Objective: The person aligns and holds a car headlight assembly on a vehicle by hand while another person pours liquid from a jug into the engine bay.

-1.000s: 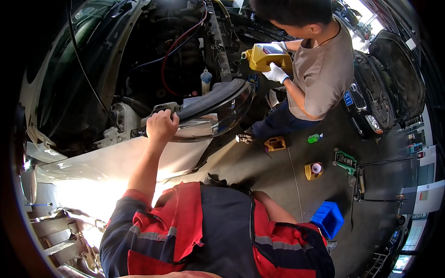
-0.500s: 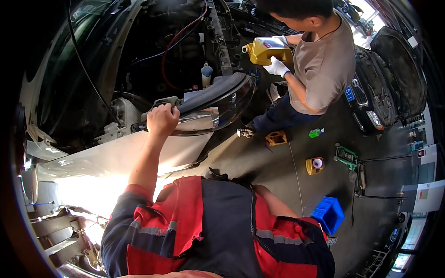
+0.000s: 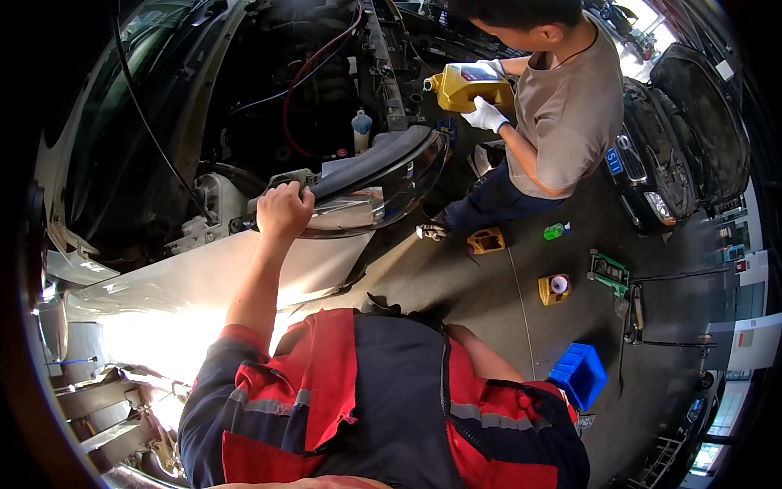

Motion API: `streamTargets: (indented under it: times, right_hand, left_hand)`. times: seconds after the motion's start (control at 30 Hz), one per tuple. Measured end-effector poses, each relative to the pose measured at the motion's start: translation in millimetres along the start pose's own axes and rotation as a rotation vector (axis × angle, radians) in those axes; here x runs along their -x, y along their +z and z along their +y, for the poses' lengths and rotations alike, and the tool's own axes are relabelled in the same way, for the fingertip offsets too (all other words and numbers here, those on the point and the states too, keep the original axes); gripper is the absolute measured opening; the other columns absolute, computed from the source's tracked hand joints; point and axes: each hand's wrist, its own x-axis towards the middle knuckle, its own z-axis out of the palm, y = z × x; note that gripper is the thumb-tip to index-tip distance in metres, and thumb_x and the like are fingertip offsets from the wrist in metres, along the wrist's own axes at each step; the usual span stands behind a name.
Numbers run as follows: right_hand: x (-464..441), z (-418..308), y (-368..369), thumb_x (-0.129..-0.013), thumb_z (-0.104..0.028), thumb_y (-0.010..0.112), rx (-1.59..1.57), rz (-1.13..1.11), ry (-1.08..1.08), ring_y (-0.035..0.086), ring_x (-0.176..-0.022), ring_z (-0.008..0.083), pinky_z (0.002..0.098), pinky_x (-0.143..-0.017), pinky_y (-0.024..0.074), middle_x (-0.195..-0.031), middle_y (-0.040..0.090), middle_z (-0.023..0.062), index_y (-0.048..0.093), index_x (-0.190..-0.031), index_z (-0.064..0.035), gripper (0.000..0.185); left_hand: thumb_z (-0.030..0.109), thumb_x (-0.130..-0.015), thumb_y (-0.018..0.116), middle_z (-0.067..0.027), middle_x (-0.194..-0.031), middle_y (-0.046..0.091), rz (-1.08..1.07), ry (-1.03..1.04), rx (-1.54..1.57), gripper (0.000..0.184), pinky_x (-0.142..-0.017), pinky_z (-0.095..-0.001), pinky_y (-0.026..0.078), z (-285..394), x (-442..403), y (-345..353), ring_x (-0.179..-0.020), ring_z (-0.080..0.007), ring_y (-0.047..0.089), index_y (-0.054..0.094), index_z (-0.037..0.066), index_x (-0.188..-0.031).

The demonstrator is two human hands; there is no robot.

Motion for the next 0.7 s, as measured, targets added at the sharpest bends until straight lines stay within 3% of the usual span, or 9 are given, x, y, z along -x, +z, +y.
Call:
streamTargets:
  times: [0.27,0.47,0.57,0.7]
  right_hand:
    - [3.6,-7.9,-3.1,-0.092,-0.040,0.066,-0.038,-0.018,0.022,0.067,-0.108,0.0256,0.0365,-0.091,0.0490,-0.114,0.073,0.0170,0.071,-0.113,-0.0072,0.039]
    - [-0.2,-0.7,0.0,-0.091,-0.040,0.066,-0.072,-0.003,-0.017,0.067,-0.110,0.0275,0.0372,-0.092,0.0488,-0.114,0.073,0.0176,0.071,-0.112,-0.0083,0.038]
    - [10.9,-14.6,-7.1,-0.096,-0.044,0.052,0.018,-0.036,-0.038,0.062,-0.123,0.0412,0.0474,-0.104,0.0485,-0.129,0.066,0.0253,0.069,-0.126,-0.0066,0.051]
    - [14.9,-19.8,-9.3,-0.095,-0.045,0.053,0.011,-0.050,-0.042,0.062,-0.124,0.0413,0.0472,-0.104,0.0486,-0.130,0.065,0.0252,0.069,-0.127,-0.0067,0.053]
  left_hand:
    - [0.033,-0.092,0.059,-0.0099,-0.081,0.069,0.019,0.010,-0.006,0.028,-0.074,-0.0491,0.051,-0.7,0.4,1.2,-0.082,-0.0319,0.068,0.066,0.009,-0.079]
    - [0.033,-0.092,0.059,-0.0098,-0.080,0.069,0.009,0.011,-0.002,0.028,-0.074,-0.0489,0.051,-0.9,0.4,1.4,-0.082,-0.0317,0.068,0.066,0.009,-0.079]
    - [0.033,-0.092,0.059,-0.0097,-0.080,0.069,0.014,0.014,-0.002,0.028,-0.073,-0.0490,0.051,-1.1,0.4,1.9,-0.081,-0.0318,0.068,0.066,0.009,-0.079]
    - [0.033,-0.092,0.059,-0.0095,-0.080,0.069,0.000,0.006,-0.010,0.028,-0.073,-0.0490,0.051,-0.8,0.1,1.4,-0.082,-0.0318,0.067,0.066,0.009,-0.079]
